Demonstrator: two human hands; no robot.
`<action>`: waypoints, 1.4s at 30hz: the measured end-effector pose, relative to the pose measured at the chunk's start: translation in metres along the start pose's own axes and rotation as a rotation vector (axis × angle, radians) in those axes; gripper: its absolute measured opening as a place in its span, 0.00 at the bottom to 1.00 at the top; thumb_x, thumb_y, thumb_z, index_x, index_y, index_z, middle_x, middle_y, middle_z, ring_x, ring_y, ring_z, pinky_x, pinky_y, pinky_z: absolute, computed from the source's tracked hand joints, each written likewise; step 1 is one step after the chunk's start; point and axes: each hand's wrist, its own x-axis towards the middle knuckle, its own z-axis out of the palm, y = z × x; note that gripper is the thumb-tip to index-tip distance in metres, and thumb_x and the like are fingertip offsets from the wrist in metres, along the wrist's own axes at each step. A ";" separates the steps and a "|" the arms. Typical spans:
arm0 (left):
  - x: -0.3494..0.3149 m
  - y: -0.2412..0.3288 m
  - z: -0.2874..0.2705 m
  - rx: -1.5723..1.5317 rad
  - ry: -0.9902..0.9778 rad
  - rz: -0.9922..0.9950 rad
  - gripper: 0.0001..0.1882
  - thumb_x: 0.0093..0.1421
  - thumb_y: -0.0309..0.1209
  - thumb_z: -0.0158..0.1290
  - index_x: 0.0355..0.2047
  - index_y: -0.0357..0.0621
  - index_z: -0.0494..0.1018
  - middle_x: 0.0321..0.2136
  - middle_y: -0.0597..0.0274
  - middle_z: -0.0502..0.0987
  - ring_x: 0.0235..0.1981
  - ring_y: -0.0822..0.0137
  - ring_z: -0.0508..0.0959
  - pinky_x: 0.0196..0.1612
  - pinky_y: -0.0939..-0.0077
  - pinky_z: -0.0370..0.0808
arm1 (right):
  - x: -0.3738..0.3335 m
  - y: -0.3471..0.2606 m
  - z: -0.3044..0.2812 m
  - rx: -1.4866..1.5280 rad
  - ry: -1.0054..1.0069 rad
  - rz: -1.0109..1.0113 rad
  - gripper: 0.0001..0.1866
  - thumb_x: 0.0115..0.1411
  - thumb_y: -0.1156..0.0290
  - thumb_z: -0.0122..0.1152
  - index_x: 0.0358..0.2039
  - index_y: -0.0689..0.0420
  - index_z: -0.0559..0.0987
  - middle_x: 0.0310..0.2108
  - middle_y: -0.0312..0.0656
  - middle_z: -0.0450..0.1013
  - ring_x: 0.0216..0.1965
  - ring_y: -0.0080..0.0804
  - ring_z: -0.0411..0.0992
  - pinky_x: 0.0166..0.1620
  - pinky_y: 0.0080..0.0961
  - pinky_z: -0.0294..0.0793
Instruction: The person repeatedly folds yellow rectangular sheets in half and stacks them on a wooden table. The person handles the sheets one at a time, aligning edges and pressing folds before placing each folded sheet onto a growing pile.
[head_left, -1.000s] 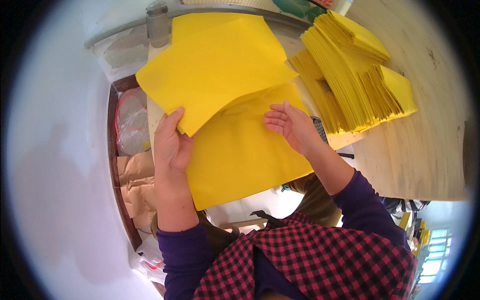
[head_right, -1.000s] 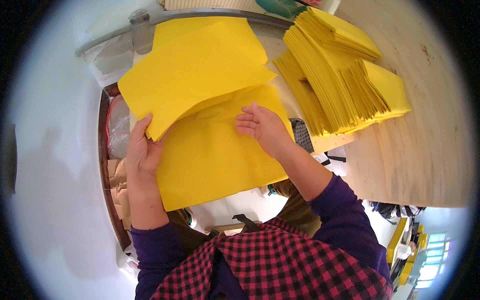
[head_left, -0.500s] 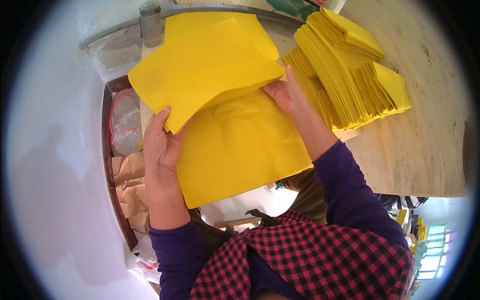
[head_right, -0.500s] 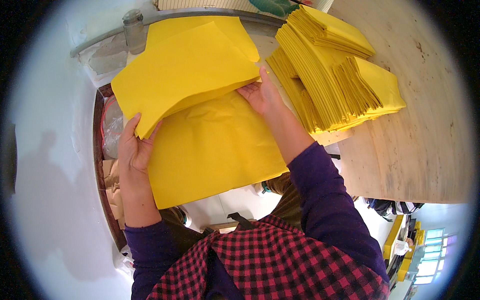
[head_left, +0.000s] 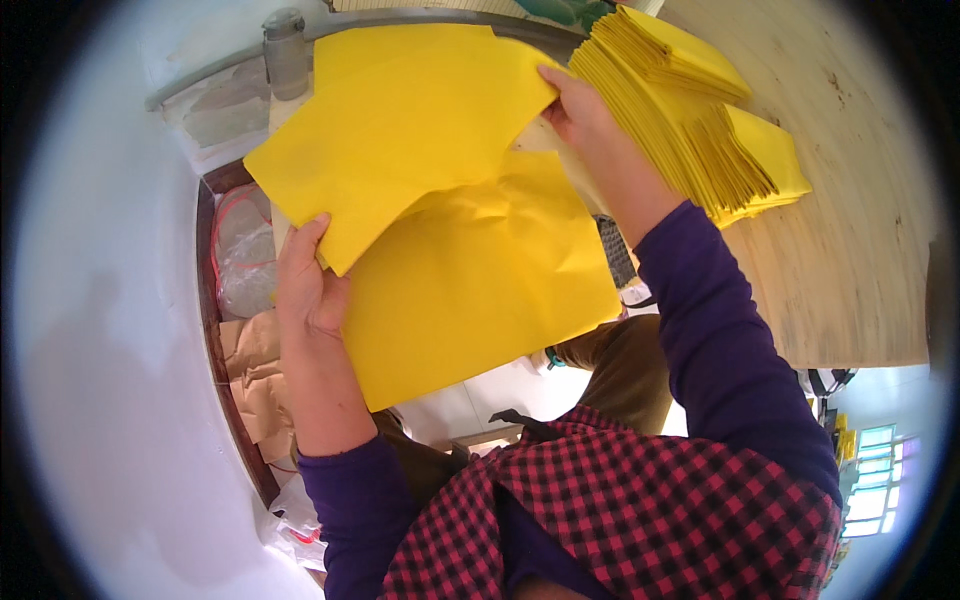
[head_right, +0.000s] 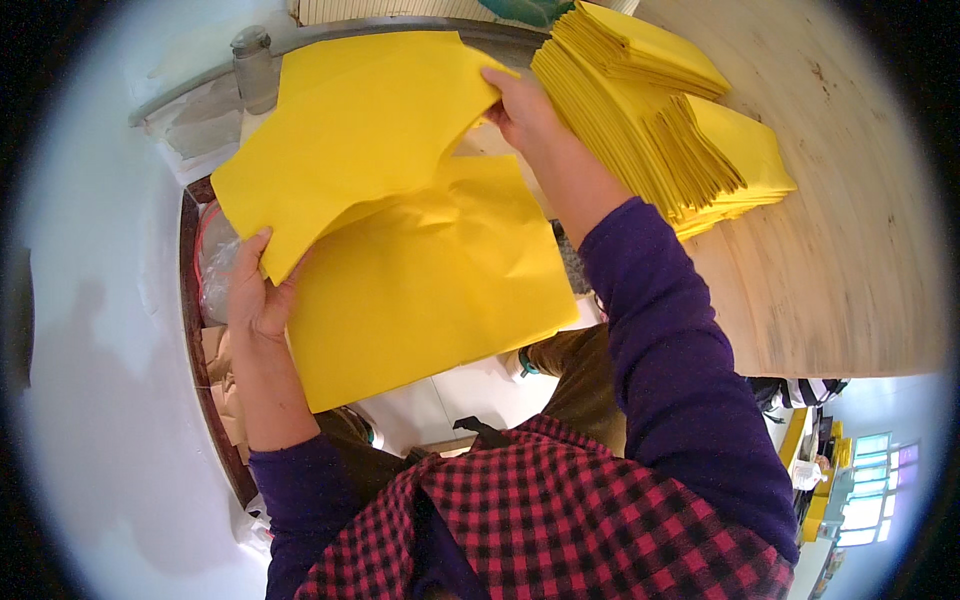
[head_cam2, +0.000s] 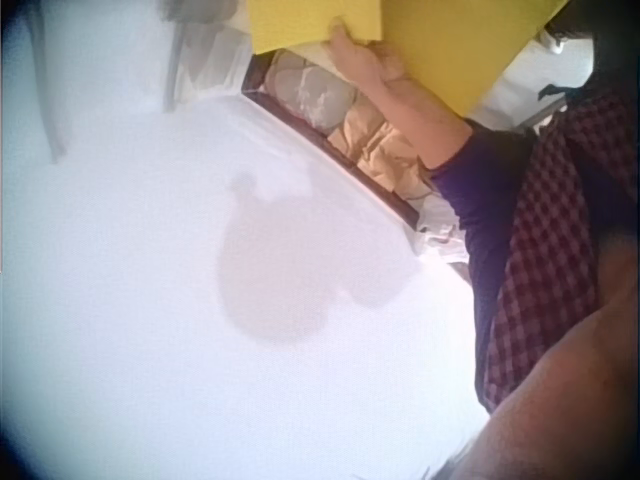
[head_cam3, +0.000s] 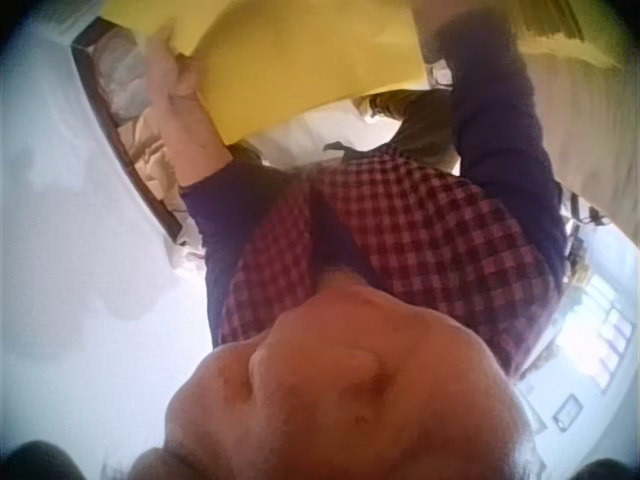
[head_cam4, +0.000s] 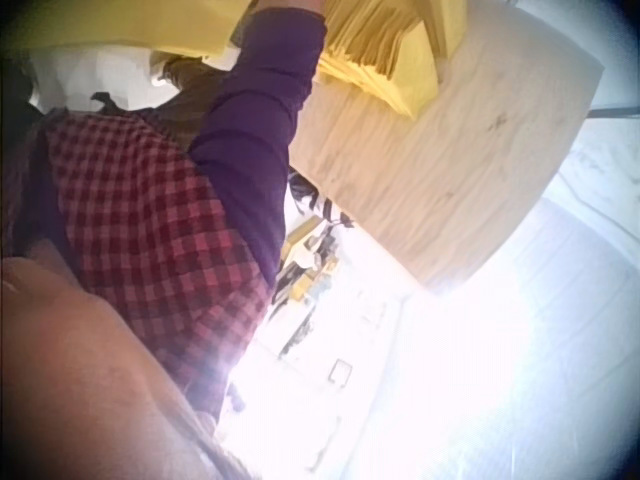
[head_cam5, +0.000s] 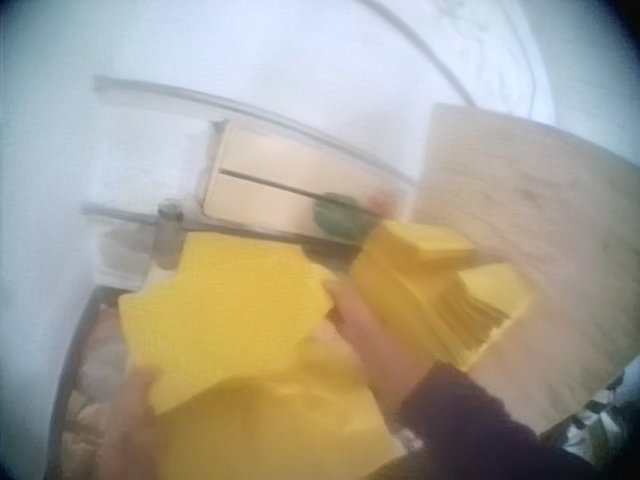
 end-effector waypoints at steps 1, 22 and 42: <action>0.000 0.002 -0.001 0.003 -0.007 0.016 0.19 0.61 0.29 0.52 0.52 0.39 0.66 0.47 0.57 0.74 0.46 0.60 0.77 0.46 0.65 0.79 | -0.004 -0.011 0.005 -0.022 -0.041 -0.064 0.14 0.63 0.68 0.57 0.45 0.62 0.74 0.43 0.42 0.74 0.43 0.32 0.74 0.47 0.30 0.77; -0.094 -0.004 -0.023 0.285 -0.105 -0.230 0.22 0.56 0.22 0.46 0.53 0.32 0.66 0.44 0.52 0.75 0.43 0.62 0.78 0.44 0.72 0.78 | -0.259 0.056 -0.120 0.270 0.344 0.202 0.16 0.65 0.64 0.53 0.50 0.60 0.71 0.45 0.41 0.74 0.48 0.33 0.73 0.52 0.35 0.73; -0.123 -0.002 -0.001 0.461 0.000 -0.110 0.21 0.57 0.21 0.46 0.52 0.32 0.65 0.47 0.51 0.74 0.48 0.58 0.76 0.52 0.66 0.73 | -0.254 0.049 -0.139 0.238 0.196 0.135 0.19 0.63 0.64 0.58 0.46 0.67 0.71 0.41 0.47 0.74 0.40 0.34 0.76 0.43 0.30 0.80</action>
